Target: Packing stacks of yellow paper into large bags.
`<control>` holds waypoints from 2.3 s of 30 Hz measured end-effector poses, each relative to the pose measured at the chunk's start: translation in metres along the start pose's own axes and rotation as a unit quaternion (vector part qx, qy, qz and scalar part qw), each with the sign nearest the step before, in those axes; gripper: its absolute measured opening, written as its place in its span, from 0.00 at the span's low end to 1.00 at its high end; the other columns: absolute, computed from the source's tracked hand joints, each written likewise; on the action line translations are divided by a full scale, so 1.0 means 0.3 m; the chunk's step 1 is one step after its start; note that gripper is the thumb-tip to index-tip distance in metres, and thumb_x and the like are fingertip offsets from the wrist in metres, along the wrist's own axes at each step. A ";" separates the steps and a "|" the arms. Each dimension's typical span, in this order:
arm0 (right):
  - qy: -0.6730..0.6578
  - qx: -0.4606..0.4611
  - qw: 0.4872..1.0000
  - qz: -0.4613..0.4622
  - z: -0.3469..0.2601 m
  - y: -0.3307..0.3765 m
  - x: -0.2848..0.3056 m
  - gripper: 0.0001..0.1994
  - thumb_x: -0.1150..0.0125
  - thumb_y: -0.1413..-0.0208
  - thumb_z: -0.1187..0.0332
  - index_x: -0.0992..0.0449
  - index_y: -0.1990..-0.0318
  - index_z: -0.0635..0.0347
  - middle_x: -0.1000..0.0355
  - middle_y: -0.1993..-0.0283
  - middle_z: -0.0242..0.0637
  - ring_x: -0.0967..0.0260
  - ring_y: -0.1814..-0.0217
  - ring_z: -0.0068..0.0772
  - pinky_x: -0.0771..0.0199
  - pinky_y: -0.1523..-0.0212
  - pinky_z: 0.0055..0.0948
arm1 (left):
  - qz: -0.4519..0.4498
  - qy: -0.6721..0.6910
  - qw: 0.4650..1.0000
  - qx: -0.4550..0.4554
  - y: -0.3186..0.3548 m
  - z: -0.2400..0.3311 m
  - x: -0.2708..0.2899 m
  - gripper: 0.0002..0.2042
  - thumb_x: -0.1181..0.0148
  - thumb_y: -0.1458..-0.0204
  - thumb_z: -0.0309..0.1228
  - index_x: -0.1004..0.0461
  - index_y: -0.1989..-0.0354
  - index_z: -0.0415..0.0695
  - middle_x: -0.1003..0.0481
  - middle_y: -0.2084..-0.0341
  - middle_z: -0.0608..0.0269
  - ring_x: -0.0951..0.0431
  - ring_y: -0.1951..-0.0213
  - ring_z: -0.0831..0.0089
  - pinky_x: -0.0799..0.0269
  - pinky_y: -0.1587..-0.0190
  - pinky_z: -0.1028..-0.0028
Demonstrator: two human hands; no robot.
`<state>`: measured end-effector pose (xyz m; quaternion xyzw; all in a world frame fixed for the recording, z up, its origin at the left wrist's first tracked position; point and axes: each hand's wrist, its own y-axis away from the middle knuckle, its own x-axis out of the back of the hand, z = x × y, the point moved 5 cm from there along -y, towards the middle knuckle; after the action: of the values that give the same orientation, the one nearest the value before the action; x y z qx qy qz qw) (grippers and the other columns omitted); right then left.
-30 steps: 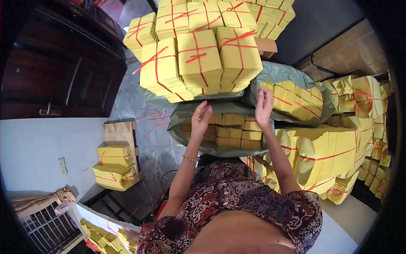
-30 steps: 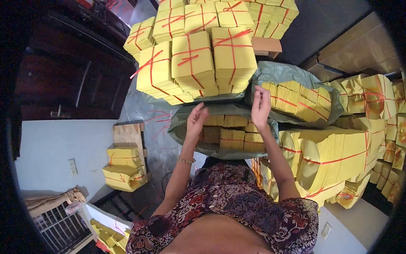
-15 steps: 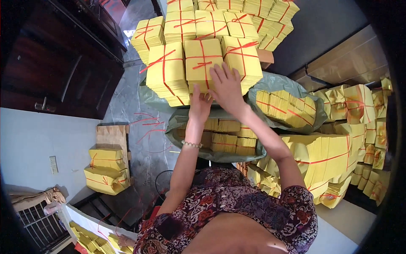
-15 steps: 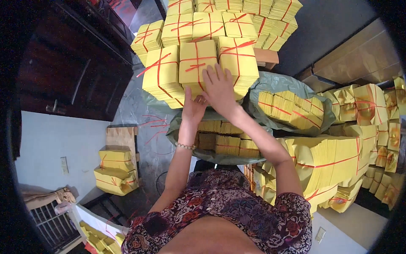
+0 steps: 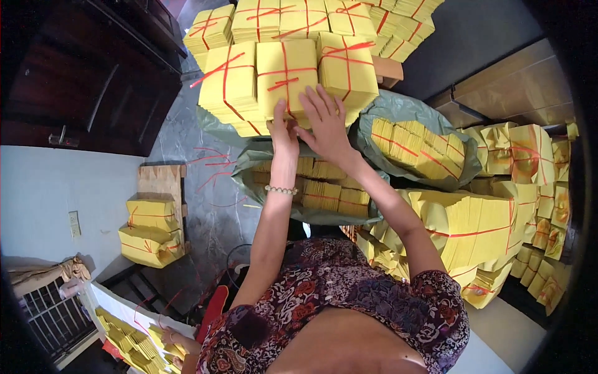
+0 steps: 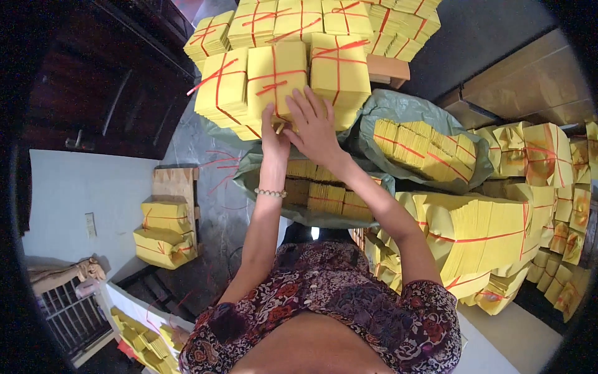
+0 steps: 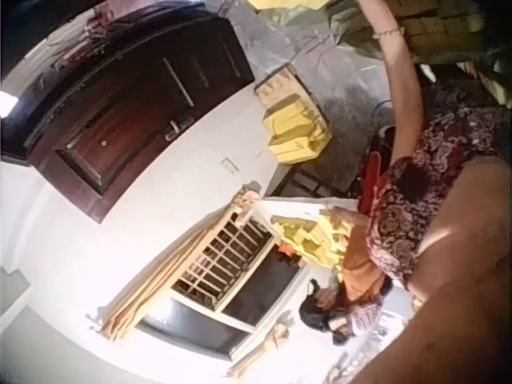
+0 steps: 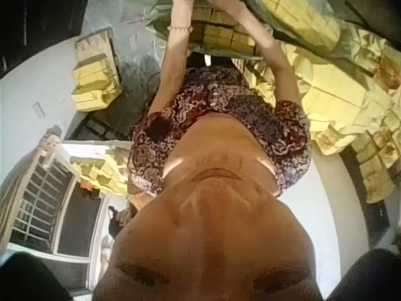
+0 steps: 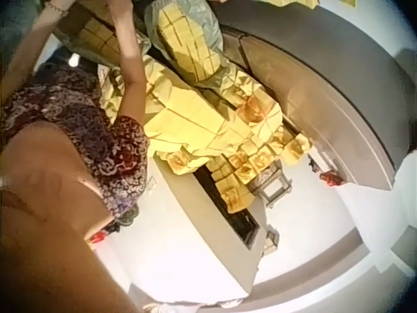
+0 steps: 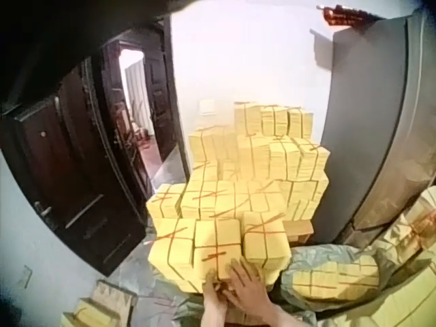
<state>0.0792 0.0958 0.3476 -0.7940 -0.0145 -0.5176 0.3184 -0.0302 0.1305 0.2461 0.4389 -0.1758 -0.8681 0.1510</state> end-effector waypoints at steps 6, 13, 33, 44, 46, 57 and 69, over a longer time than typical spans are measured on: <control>-0.204 -0.093 0.967 0.118 0.025 0.080 0.085 0.37 0.33 0.55 0.59 0.44 0.40 0.64 0.45 0.42 0.50 0.49 0.38 0.49 0.48 0.39 0.42 | 0.052 0.001 0.998 -0.046 0.142 -0.001 0.011 0.22 0.38 0.54 0.45 0.34 0.55 0.47 0.31 0.63 0.68 0.32 0.65 0.76 0.35 0.59 0.74; -0.438 -0.306 0.845 0.000 0.025 0.329 -0.014 0.65 0.23 0.71 0.51 0.69 0.33 0.62 0.56 0.36 0.52 0.57 0.32 0.50 0.50 0.36 0.45 | -0.054 0.017 0.994 -0.091 0.440 -0.057 0.093 0.28 0.46 0.48 0.46 0.40 0.42 0.43 0.34 0.46 0.62 0.35 0.43 0.67 0.40 0.41 0.66; -0.576 -0.612 0.423 -0.338 0.052 0.865 -0.407 0.41 0.38 0.54 0.55 0.51 0.37 0.64 0.43 0.40 0.43 0.45 0.39 0.37 0.47 0.39 0.32 | 0.308 0.051 0.927 0.210 0.713 -0.456 0.677 0.39 0.37 0.55 0.51 0.50 0.39 0.49 0.41 0.44 0.57 0.40 0.43 0.63 0.47 0.39 0.57; -0.414 -0.438 0.611 -0.514 0.014 0.690 -0.580 0.40 0.37 0.56 0.49 0.44 0.40 0.66 0.40 0.42 0.44 0.43 0.40 0.35 0.43 0.41 0.31 | 0.351 -0.275 0.893 0.059 0.436 -0.324 1.123 0.19 0.50 0.46 0.26 0.41 0.46 0.35 0.30 0.62 0.50 0.29 0.60 0.62 0.32 0.56 0.66; -0.411 -0.421 0.597 -0.545 -0.015 0.677 -0.632 0.37 0.38 0.54 0.49 0.40 0.42 0.66 0.39 0.42 0.42 0.41 0.41 0.34 0.41 0.42 0.31 | 0.347 -0.367 0.863 -0.018 0.470 -0.296 1.169 0.16 0.52 0.47 0.25 0.39 0.51 0.34 0.29 0.65 0.50 0.29 0.63 0.61 0.33 0.57 0.66; -0.393 -0.420 0.472 -0.668 -0.012 0.661 -0.947 0.34 0.39 0.57 0.43 0.29 0.46 0.57 0.33 0.45 0.38 0.39 0.44 0.32 0.40 0.44 0.28 | 0.390 -0.464 0.779 -0.162 0.588 -0.232 1.116 0.10 0.59 0.48 0.22 0.36 0.59 0.32 0.32 0.70 0.48 0.32 0.67 0.61 0.35 0.58 0.68; -0.230 -0.338 0.701 -0.584 -0.066 0.745 -1.213 0.57 0.38 0.71 0.31 0.50 0.33 0.54 0.56 0.30 0.44 0.60 0.28 0.44 0.58 0.33 0.41 | 0.342 -0.338 0.866 -0.136 0.578 -0.186 0.962 0.05 0.57 0.44 0.21 0.38 0.61 0.37 0.36 0.68 0.65 0.38 0.66 0.79 0.39 0.60 0.80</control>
<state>-0.0269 0.0188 -0.0594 -0.7748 -0.3724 -0.3715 -0.3508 -0.1302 -0.1542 0.0865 0.0064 -0.2356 -0.8727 0.4275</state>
